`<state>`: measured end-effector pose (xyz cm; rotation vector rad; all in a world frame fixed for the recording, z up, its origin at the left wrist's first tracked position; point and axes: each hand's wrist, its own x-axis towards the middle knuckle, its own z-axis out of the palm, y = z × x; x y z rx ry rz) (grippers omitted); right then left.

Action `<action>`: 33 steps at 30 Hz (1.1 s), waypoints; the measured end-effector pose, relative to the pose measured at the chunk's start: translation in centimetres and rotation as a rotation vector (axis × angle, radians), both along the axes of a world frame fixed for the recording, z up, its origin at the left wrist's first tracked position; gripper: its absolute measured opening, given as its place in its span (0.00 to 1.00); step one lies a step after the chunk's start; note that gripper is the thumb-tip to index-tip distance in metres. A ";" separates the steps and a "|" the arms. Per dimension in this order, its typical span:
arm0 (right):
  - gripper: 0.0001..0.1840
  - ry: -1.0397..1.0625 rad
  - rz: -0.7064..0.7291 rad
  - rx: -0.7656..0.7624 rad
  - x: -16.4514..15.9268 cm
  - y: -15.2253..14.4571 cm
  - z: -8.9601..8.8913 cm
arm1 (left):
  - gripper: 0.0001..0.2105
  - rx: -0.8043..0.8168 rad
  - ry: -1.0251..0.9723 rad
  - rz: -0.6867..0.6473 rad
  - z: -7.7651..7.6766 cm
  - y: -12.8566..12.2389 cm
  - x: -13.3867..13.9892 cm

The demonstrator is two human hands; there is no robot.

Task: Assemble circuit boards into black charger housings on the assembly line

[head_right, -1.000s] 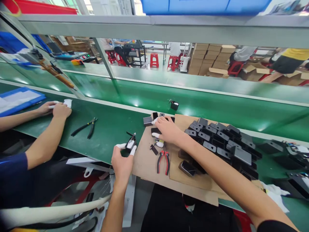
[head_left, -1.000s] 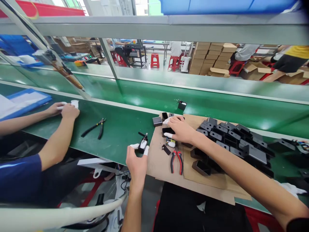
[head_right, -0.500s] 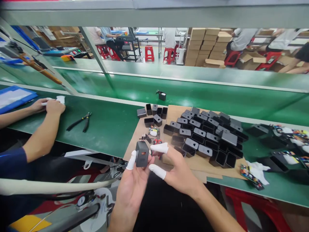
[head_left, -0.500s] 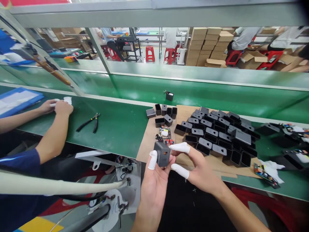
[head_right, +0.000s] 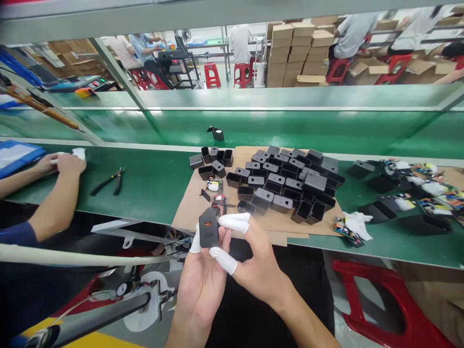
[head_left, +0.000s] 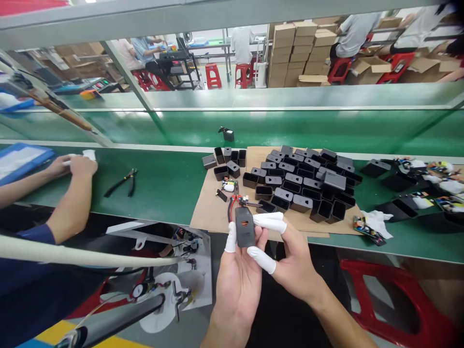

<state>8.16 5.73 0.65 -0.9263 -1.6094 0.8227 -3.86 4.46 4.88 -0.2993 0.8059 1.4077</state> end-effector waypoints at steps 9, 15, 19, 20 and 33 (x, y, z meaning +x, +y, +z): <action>0.13 -0.168 -0.120 0.007 0.1 3.4 -1.6 | 0.22 0.295 0.791 0.190 -7.6 2.8 -5.6; 0.11 -0.981 -0.187 -0.023 -4.1 9.0 -1.7 | 0.22 0.194 1.706 0.302 -13.4 7.8 -12.6; 0.21 -1.221 -0.243 0.014 -8.1 10.0 -3.3 | 0.14 0.146 1.895 0.193 -14.4 8.4 -13.5; 0.23 -1.235 -0.257 0.013 -8.7 10.0 -3.7 | 0.14 0.144 1.936 0.157 -14.5 8.3 -13.6; 0.16 -1.280 -0.283 -0.255 -10.6 9.1 -2.4 | 0.15 0.284 1.860 0.220 -14.6 7.9 -13.3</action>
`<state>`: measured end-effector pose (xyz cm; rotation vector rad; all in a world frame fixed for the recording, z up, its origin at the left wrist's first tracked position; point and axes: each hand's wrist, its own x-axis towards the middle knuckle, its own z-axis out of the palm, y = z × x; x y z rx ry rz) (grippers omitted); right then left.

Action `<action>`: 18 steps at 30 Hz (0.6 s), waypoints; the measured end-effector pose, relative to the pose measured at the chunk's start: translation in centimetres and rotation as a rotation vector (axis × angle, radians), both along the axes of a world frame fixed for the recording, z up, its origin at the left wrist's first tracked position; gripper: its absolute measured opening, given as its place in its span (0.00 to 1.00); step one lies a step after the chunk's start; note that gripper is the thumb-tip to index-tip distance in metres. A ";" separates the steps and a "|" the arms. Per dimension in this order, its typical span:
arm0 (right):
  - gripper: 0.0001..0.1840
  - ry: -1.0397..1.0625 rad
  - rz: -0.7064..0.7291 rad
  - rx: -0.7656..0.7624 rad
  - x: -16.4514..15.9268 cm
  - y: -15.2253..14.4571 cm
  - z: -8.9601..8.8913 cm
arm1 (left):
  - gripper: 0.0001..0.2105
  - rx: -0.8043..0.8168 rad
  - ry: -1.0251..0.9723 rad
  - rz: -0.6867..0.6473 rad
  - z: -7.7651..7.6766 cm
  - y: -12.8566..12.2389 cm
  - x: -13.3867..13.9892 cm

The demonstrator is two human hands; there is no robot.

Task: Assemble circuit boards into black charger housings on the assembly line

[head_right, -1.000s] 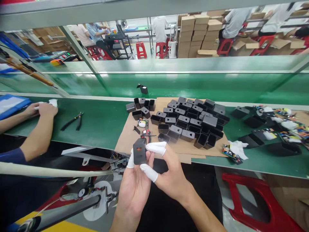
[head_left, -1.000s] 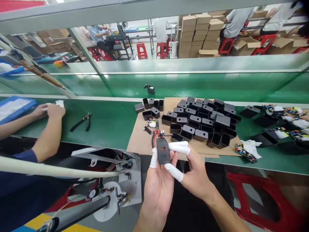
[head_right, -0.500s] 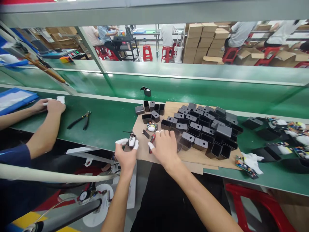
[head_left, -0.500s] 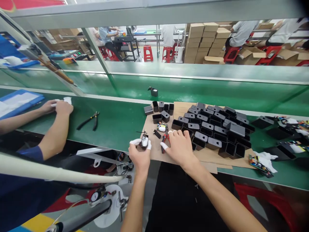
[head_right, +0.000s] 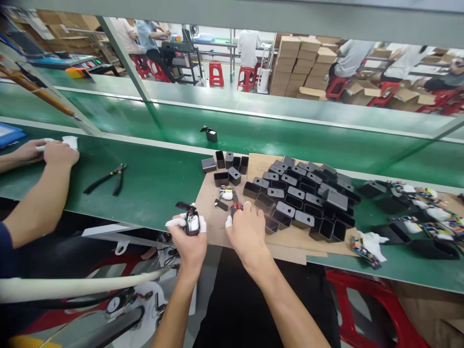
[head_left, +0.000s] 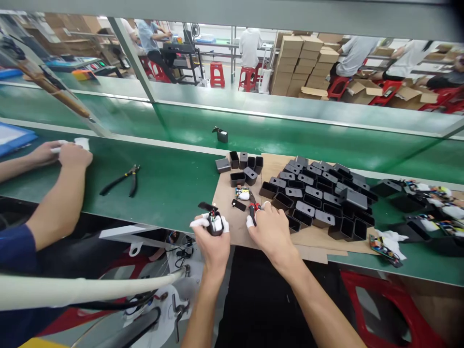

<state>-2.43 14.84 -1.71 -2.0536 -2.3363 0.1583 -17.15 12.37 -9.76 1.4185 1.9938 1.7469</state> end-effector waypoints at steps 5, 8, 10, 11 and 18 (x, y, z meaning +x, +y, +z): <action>0.19 0.222 -0.102 0.020 2.6 -0.9 1.6 | 0.16 0.133 -0.229 -0.109 2.2 -3.3 2.4; 0.18 0.651 -0.061 0.054 5.4 -3.1 2.1 | 0.16 0.094 -0.289 -0.183 3.8 -5.3 3.6; 0.18 1.010 -0.046 -0.018 7.0 -5.4 2.1 | 0.18 0.037 -0.437 -0.259 4.9 -6.5 4.5; 0.19 1.155 -0.047 -0.065 7.7 -6.7 2.0 | 0.19 -0.002 -0.537 -0.322 5.5 -7.0 5.1; 0.18 1.502 -0.009 -0.033 9.4 -13.6 0.4 | 0.19 -0.126 -0.785 -0.620 7.7 -10.0 10.5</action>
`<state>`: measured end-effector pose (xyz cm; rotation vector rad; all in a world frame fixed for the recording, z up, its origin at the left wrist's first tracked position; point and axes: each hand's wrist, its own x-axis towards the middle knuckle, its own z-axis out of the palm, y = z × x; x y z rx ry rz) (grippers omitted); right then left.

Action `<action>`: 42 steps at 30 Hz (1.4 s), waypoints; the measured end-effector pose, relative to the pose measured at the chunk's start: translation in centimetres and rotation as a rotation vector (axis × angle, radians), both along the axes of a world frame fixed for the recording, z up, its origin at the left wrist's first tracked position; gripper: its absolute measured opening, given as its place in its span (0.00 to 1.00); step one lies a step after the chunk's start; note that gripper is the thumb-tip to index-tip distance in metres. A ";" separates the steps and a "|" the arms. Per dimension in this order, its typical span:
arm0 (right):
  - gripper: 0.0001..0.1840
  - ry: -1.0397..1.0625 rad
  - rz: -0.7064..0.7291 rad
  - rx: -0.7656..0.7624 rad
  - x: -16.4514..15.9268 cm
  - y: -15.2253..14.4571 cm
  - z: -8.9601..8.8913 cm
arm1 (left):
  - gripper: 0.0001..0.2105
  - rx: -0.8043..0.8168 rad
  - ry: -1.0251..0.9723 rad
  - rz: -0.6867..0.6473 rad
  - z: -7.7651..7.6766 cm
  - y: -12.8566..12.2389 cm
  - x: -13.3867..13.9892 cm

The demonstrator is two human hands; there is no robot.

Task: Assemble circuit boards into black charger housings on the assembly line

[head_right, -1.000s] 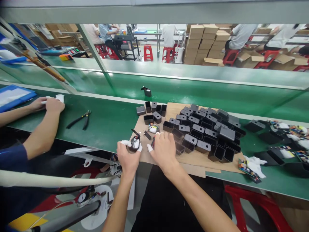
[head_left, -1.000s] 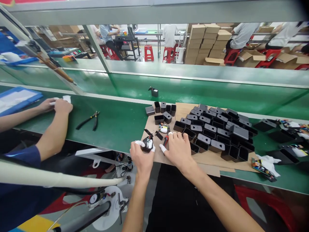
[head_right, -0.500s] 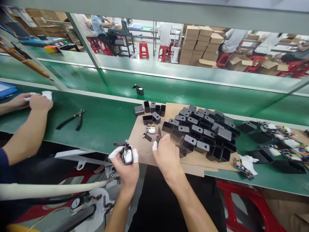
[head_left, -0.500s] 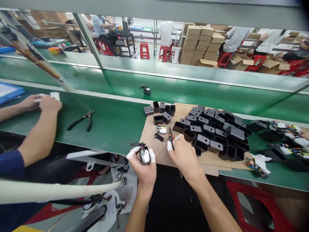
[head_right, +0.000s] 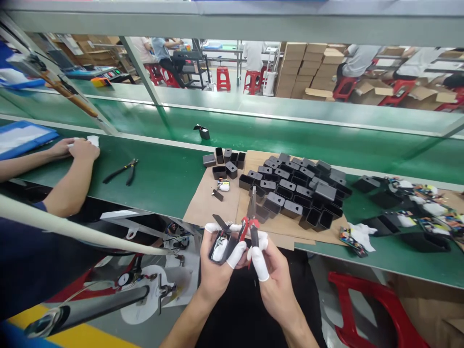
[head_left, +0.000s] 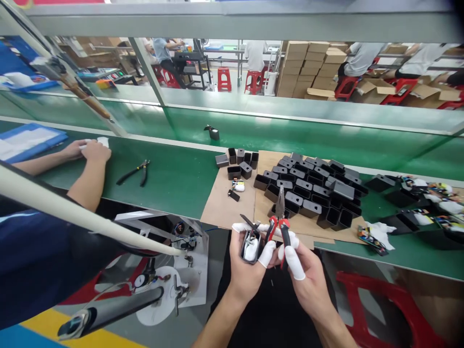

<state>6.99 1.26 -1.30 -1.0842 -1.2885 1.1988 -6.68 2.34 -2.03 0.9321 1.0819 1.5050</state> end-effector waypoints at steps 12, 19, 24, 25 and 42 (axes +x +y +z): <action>0.20 0.143 0.034 -0.084 8.7 -3.1 -2.4 | 0.21 0.172 0.263 -0.102 -0.8 -2.7 5.1; 0.16 0.338 -0.109 -0.136 9.3 -1.1 -3.4 | 0.23 0.080 0.395 -0.177 -0.4 -1.0 4.9; 0.11 -0.220 0.014 -0.060 14.4 -0.5 -1.1 | 0.21 0.222 0.762 -0.160 1.5 2.0 1.2; 0.10 -0.352 0.094 -0.035 15.2 -0.4 -0.1 | 0.20 0.268 0.823 -0.150 2.0 2.5 0.6; 0.09 -0.919 0.377 0.172 12.0 1.2 7.1 | 0.18 0.793 1.278 -0.091 4.0 4.6 -2.8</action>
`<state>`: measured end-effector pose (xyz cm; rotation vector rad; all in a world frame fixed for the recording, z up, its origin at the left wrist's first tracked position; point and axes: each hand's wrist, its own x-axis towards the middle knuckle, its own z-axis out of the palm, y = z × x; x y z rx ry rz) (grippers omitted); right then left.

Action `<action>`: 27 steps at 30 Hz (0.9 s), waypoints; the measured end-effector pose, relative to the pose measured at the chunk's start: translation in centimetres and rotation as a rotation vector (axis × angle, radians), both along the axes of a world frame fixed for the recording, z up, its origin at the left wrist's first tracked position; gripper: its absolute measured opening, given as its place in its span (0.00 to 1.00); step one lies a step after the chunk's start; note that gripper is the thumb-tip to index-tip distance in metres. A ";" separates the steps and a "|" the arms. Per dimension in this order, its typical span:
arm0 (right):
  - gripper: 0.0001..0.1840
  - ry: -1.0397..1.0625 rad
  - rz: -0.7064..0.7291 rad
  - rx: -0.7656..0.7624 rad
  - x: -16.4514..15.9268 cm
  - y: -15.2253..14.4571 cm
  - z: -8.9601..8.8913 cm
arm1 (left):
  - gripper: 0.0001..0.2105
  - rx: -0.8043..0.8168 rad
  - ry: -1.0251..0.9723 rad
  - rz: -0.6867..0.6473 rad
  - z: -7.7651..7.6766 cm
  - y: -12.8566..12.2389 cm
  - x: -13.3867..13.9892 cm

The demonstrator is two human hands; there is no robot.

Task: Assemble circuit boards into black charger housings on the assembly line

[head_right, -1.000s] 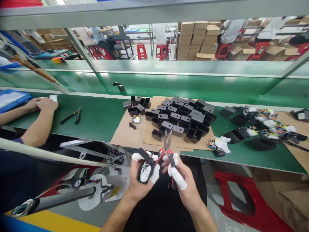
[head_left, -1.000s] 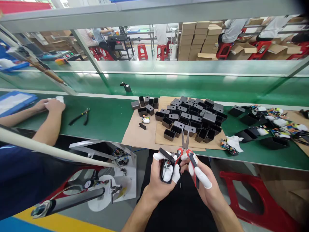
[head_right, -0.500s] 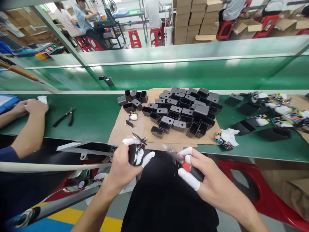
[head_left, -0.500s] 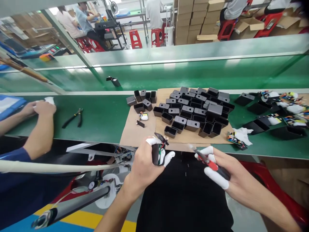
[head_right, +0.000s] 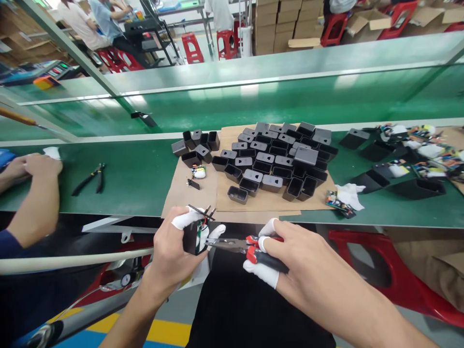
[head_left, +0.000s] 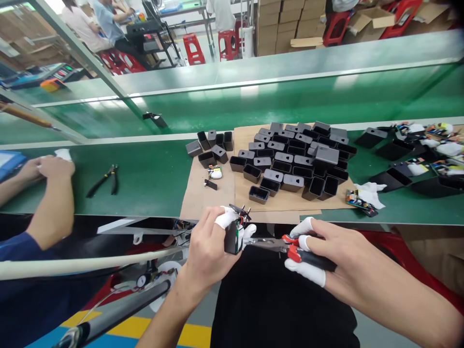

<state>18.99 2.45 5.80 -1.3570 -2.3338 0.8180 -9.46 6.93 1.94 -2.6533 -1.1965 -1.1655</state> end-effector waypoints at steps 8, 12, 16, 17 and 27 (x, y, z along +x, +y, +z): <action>0.08 -0.051 -0.037 -0.026 -0.6 -0.2 0.3 | 0.17 0.029 0.069 -0.021 -0.1 -0.4 0.2; 0.09 -0.076 -0.007 -0.078 -0.4 -0.3 0.0 | 0.18 0.021 0.129 -0.030 -0.4 -0.4 -0.1; 0.10 -0.131 -0.039 -0.113 -0.4 -0.2 -0.2 | 0.19 0.038 0.173 -0.025 -0.3 -0.2 0.1; 0.09 -0.145 -0.044 -0.116 -0.5 -0.2 -0.2 | 0.19 0.047 0.184 -0.026 -0.2 -0.2 0.1; 0.21 -0.113 -0.116 -0.286 -1.0 2.2 0.5 | 0.17 0.012 0.300 0.005 -0.9 0.3 0.6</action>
